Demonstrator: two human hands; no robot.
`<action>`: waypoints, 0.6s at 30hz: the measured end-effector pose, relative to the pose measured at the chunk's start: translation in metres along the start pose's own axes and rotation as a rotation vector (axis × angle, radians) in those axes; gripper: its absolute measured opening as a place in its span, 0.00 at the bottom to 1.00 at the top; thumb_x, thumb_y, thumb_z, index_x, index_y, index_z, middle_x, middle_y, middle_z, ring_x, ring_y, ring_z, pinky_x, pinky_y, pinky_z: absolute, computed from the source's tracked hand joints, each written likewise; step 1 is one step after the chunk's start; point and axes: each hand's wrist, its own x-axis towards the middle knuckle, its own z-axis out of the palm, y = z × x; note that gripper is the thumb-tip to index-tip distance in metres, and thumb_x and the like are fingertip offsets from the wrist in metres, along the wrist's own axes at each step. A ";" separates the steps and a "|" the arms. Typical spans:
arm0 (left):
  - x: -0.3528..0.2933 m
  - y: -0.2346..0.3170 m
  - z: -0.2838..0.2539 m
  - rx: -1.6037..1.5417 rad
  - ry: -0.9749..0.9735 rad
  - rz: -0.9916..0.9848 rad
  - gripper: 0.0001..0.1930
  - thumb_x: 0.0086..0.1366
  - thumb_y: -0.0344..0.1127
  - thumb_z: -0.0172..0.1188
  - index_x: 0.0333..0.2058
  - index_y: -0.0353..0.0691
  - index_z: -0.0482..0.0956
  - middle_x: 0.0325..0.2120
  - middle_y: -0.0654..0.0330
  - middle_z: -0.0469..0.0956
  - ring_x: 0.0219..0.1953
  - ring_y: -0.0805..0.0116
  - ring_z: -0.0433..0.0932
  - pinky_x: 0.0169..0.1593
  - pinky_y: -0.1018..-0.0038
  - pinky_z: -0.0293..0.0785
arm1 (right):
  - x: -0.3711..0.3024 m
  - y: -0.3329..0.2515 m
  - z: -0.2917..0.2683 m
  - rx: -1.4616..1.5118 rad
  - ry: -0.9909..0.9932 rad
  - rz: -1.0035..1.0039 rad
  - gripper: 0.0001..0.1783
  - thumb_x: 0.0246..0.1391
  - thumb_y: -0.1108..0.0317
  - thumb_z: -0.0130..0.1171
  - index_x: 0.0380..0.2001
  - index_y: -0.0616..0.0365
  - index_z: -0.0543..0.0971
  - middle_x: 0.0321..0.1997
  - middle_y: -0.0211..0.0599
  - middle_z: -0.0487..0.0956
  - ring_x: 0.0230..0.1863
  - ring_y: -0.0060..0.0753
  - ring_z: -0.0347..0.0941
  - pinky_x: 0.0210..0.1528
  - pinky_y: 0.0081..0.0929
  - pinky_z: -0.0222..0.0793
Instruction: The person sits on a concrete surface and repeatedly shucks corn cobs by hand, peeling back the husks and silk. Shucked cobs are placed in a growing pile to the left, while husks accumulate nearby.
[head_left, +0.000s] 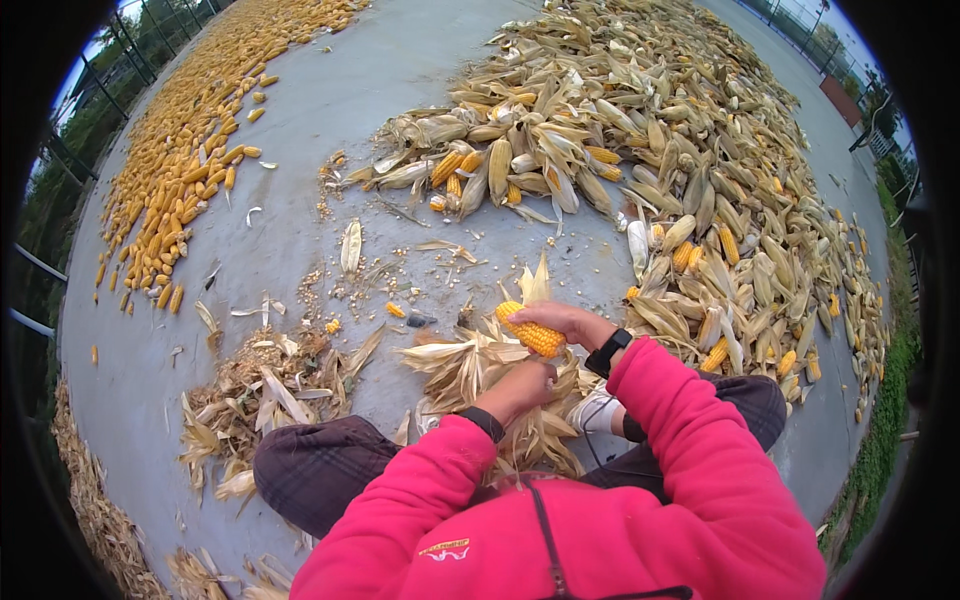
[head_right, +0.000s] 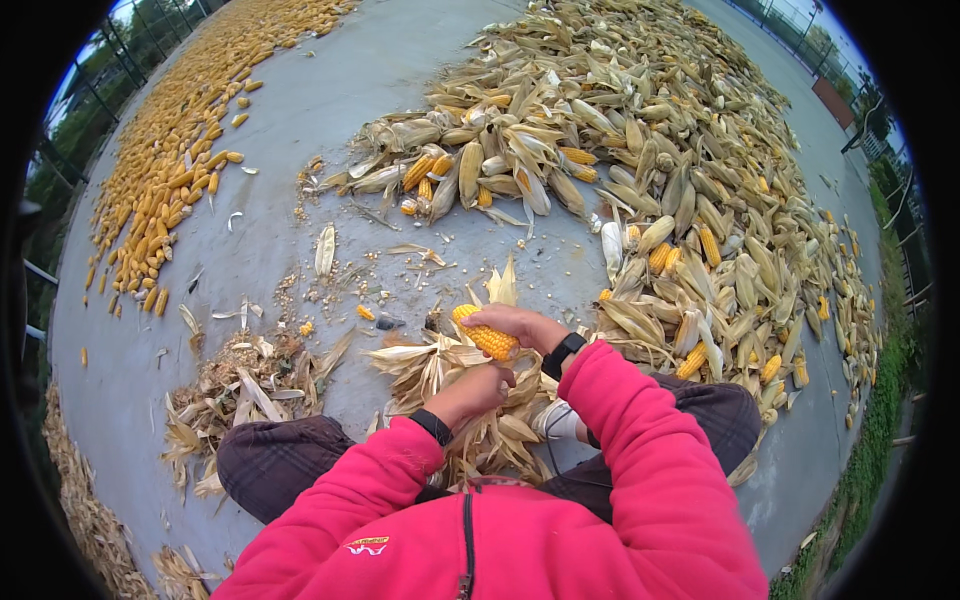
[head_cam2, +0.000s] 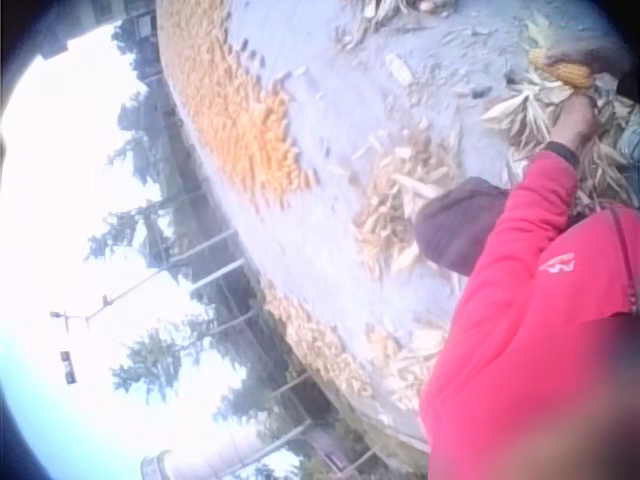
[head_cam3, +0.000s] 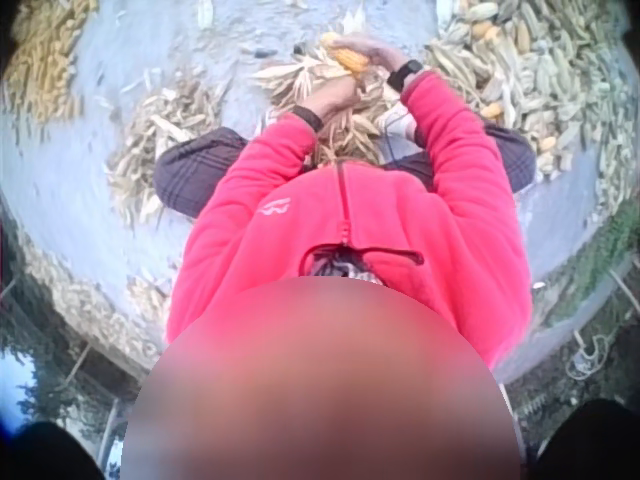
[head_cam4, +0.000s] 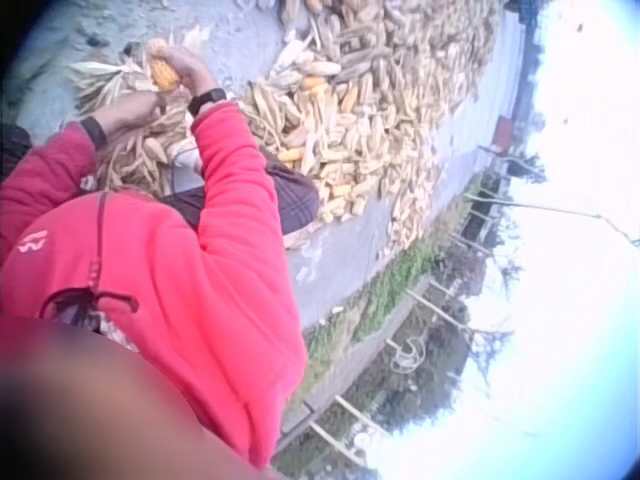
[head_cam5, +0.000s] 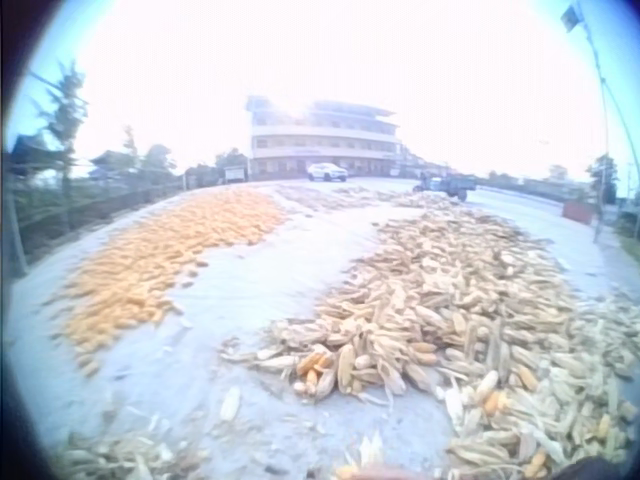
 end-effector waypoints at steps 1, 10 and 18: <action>-0.001 -0.005 0.002 -0.018 0.067 -0.056 0.23 0.59 0.41 0.67 0.51 0.36 0.80 0.45 0.42 0.83 0.49 0.44 0.81 0.53 0.59 0.76 | 0.011 0.014 -0.015 0.040 0.023 0.069 0.23 0.64 0.49 0.62 0.45 0.59 0.73 0.34 0.36 0.79 0.26 0.33 0.80 0.27 0.30 0.80; -0.014 -0.118 -0.024 -0.030 0.457 -0.658 0.45 0.49 0.59 0.77 0.55 0.29 0.74 0.55 0.37 0.76 0.58 0.39 0.76 0.58 0.56 0.75 | 0.123 -0.054 0.009 0.859 0.333 -0.320 0.32 0.62 0.55 0.65 0.62 0.55 0.65 0.59 0.45 0.74 0.52 0.46 0.79 0.50 0.53 0.78; 0.031 -0.221 -0.064 -0.136 0.335 -0.737 0.39 0.50 0.60 0.75 0.44 0.24 0.80 0.41 0.34 0.83 0.47 0.39 0.83 0.51 0.55 0.78 | 0.233 -0.223 0.056 0.026 0.035 -0.564 0.46 0.54 0.55 0.72 0.72 0.60 0.64 0.70 0.46 0.70 0.66 0.37 0.71 0.62 0.37 0.71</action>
